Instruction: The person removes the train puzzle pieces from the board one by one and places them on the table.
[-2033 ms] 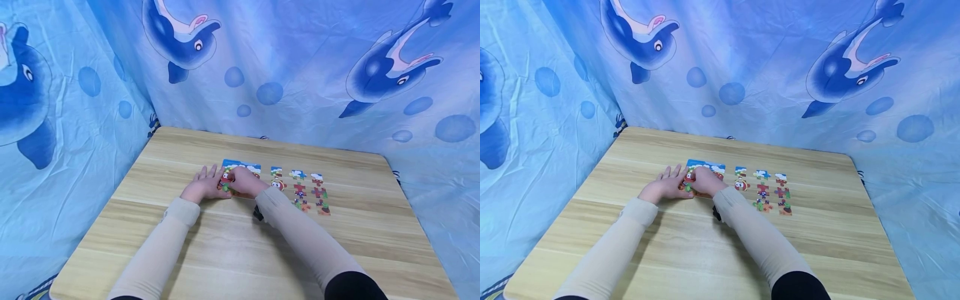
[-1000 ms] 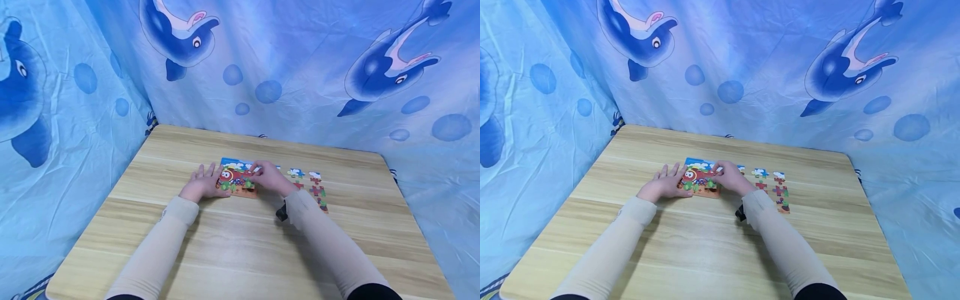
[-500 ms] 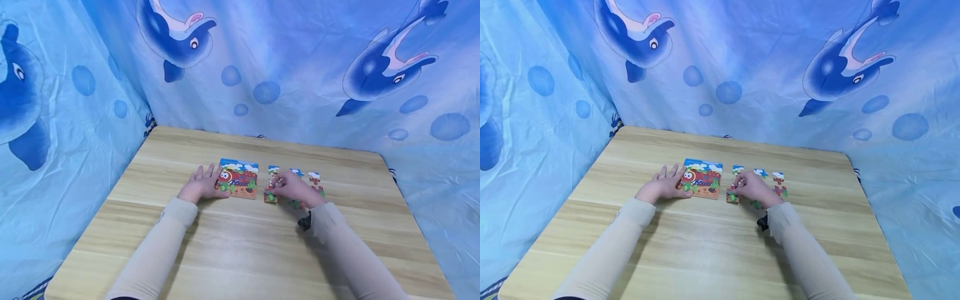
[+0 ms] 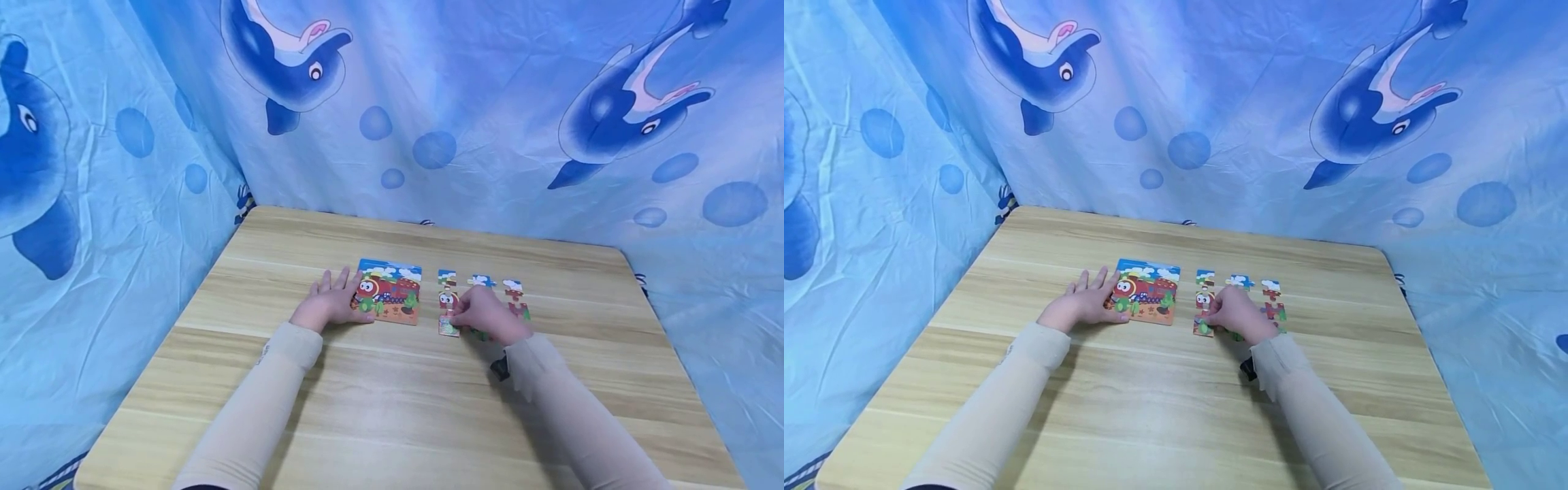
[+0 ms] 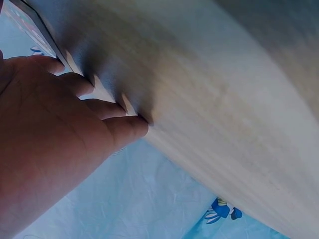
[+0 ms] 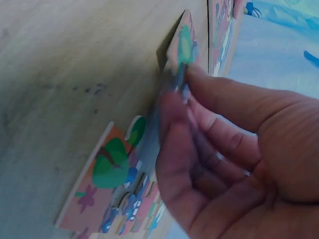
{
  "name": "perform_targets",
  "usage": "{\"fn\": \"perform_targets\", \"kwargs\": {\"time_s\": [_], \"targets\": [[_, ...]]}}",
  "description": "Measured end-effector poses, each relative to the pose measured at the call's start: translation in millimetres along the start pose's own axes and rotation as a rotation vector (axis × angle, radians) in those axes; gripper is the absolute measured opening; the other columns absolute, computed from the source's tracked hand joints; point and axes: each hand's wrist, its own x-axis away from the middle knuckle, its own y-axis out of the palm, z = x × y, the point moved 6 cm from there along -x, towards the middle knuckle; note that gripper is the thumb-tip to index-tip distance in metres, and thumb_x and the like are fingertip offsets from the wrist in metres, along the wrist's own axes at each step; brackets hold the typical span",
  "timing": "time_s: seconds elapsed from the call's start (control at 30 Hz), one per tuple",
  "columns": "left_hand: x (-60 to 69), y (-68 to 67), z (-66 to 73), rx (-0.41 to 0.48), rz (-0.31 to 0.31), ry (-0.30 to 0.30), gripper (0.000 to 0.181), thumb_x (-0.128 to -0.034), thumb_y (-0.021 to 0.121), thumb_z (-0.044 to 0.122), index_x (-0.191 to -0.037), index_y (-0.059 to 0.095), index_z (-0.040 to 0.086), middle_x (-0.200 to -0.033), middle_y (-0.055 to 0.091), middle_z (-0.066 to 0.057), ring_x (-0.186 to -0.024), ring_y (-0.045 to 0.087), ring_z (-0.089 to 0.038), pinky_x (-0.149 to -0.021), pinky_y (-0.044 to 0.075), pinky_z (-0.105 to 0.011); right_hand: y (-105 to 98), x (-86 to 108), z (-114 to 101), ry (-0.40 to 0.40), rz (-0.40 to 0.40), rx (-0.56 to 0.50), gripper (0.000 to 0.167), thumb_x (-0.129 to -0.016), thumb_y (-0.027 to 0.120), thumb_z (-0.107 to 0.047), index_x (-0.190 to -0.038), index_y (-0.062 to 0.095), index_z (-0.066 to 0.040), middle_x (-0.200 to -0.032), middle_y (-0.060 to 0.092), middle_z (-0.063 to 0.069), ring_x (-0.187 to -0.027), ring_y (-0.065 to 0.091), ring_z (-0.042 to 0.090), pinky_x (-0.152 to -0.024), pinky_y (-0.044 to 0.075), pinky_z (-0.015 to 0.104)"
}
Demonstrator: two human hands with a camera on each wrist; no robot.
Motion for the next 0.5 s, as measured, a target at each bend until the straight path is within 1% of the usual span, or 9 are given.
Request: {"fn": "perform_targets", "kwargs": {"time_s": [0.1, 0.2, 0.3, 0.37, 0.43, 0.5], "targets": [[7.4, -2.9, 5.8, -0.003, -0.018, -0.004, 0.129, -0.0715, 0.061, 0.089, -0.164, -0.005, 0.029, -0.168, -0.015, -0.006, -0.147, -0.021, -0.044, -0.114, -0.007, -0.065, 1.3, -0.9, -1.1, -0.006, 0.008, 0.032, 0.021, -0.087, 0.084, -0.014, -0.069, 0.072, -0.010, -0.067, 0.064, 0.001, -0.058, 0.055, 0.017, -0.057, 0.046, 0.031], [17.9, -11.7, 16.1, -0.002, -0.028, 0.003, 0.125, -0.0768, 0.064, 0.083, -0.165, -0.003, 0.025, -0.168, -0.013, -0.010, -0.147, -0.019, -0.045, -0.115, -0.007, -0.064, 0.7, -0.9, -2.1, 0.006, 0.013, 0.038, 0.021, -0.086, 0.084, -0.013, -0.069, 0.072, -0.009, -0.067, 0.064, 0.002, -0.059, 0.055, 0.018, -0.058, 0.046, 0.032], [29.1, -23.3, 25.9, 0.000, -0.021, 0.012, 0.119, -0.0820, 0.067, 0.075, -0.165, 0.000, 0.022, -0.168, -0.011, -0.012, -0.147, -0.017, -0.047, -0.115, -0.005, -0.064, -0.9, 0.1, -2.3, 0.023, 0.021, 0.028, 0.017, -0.087, 0.083, -0.014, -0.073, 0.074, -0.010, -0.071, 0.066, 0.002, -0.062, 0.057, 0.020, -0.060, 0.048, 0.032], [34.5, -28.7, 30.1, -0.008, -0.009, 0.021, 0.116, -0.0844, 0.067, 0.073, -0.165, 0.003, 0.019, -0.168, -0.007, -0.015, -0.148, -0.013, -0.049, -0.115, -0.002, -0.064, -2.6, 2.5, -2.1, 0.020, 0.031, 0.024, 0.014, -0.089, 0.081, -0.016, -0.077, 0.076, -0.011, -0.074, 0.067, 0.002, -0.064, 0.058, 0.020, -0.060, 0.049, 0.033], [37.7, -30.9, 31.2, -0.010, -0.005, 0.023, 0.114, -0.0858, 0.066, 0.071, -0.165, 0.003, 0.018, -0.168, -0.007, -0.016, -0.148, -0.011, -0.049, -0.116, 0.000, -0.065, -5.5, 6.9, -2.7, -0.005, 0.043, 0.022, 0.012, -0.091, 0.079, -0.018, -0.081, 0.077, -0.011, -0.078, 0.068, 0.002, -0.066, 0.059, 0.020, -0.061, 0.051, 0.033], [39.9, -31.8, 31.4, -0.009, 0.002, 0.029, 0.114, -0.0867, 0.065, 0.071, -0.165, 0.004, 0.017, -0.168, -0.006, -0.018, -0.148, -0.010, -0.050, -0.116, 0.001, -0.065, -10.2, 13.1, -2.2, -0.030, 0.074, 0.019, 0.012, -0.094, 0.077, -0.020, -0.086, 0.077, -0.011, -0.080, 0.068, 0.001, -0.068, 0.059, 0.019, -0.062, 0.051, 0.034]]}}
